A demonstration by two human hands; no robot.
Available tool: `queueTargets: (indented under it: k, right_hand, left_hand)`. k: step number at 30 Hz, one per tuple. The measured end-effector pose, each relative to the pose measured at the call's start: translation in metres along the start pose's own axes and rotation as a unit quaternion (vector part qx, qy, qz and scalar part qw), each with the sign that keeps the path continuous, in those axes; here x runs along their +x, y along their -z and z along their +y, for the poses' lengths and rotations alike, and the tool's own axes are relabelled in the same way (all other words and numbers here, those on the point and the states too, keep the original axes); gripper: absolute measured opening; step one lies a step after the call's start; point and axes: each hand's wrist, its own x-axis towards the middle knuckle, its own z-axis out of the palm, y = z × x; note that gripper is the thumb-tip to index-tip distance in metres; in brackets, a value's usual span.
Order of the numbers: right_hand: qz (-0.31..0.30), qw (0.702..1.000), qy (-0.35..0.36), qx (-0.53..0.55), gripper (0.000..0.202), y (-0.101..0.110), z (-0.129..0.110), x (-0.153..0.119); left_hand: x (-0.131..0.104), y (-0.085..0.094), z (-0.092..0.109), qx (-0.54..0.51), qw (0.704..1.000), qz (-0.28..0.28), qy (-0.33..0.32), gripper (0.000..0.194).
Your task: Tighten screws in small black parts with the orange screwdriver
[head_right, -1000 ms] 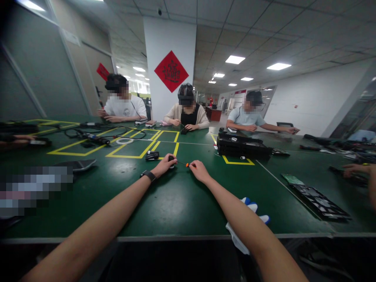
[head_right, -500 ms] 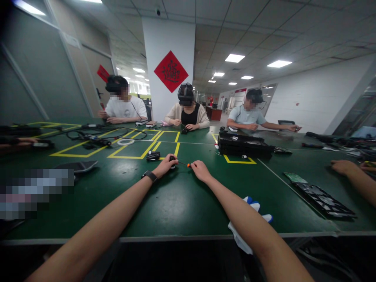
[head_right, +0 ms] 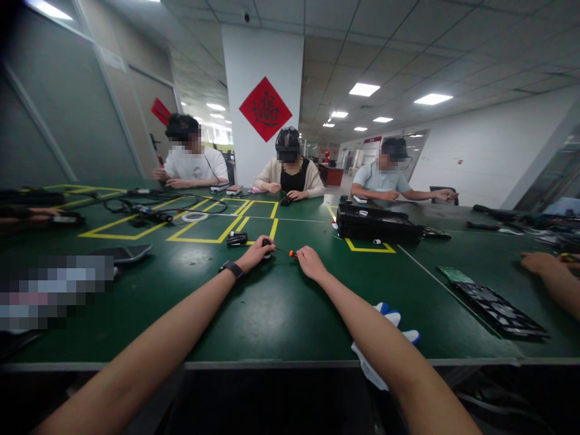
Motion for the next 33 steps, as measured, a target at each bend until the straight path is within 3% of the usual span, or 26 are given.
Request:
queueTargets:
  k: [7,14,19,22,26,33]
  right_hand:
    - [0.022,0.999,0.022,0.019,0.013,-0.0007,-0.0016,-0.0041]
    - [0.021,0.999,-0.006,0.046,0.021,-0.0003,-0.0024,-0.0020]
    - [-0.007,1.000,0.018,0.021,0.028,0.0024,-0.0027,-0.0003]
    - [0.004,0.998,0.000,0.057,0.018,0.0021,-0.0029,-0.0025]
    - [0.011,0.994,-0.033,0.104,0.025,0.0012,-0.0028,-0.0034]
    - [-0.015,1.000,0.001,0.010,0.029,0.0030,-0.0009,0.0006]
  left_hand:
    - [-0.0010,0.0002,0.0020,0.004,1.000,0.008,0.009,0.025]
    - [-0.0004,0.0005,0.0005,0.008,1.000,0.004,-0.002,0.026]
    - [0.0001,0.0001,0.0007,-0.005,1.000,0.013,0.004,0.027]
    - [-0.0003,0.0004,0.0022,-0.018,1.000,0.013,0.007,0.025]
    - [-0.0007,0.0005,0.0040,-0.013,1.000,0.019,0.002,0.022]
    - [-0.0005,0.0008,0.0018,0.014,1.000,0.013,-0.002,0.025]
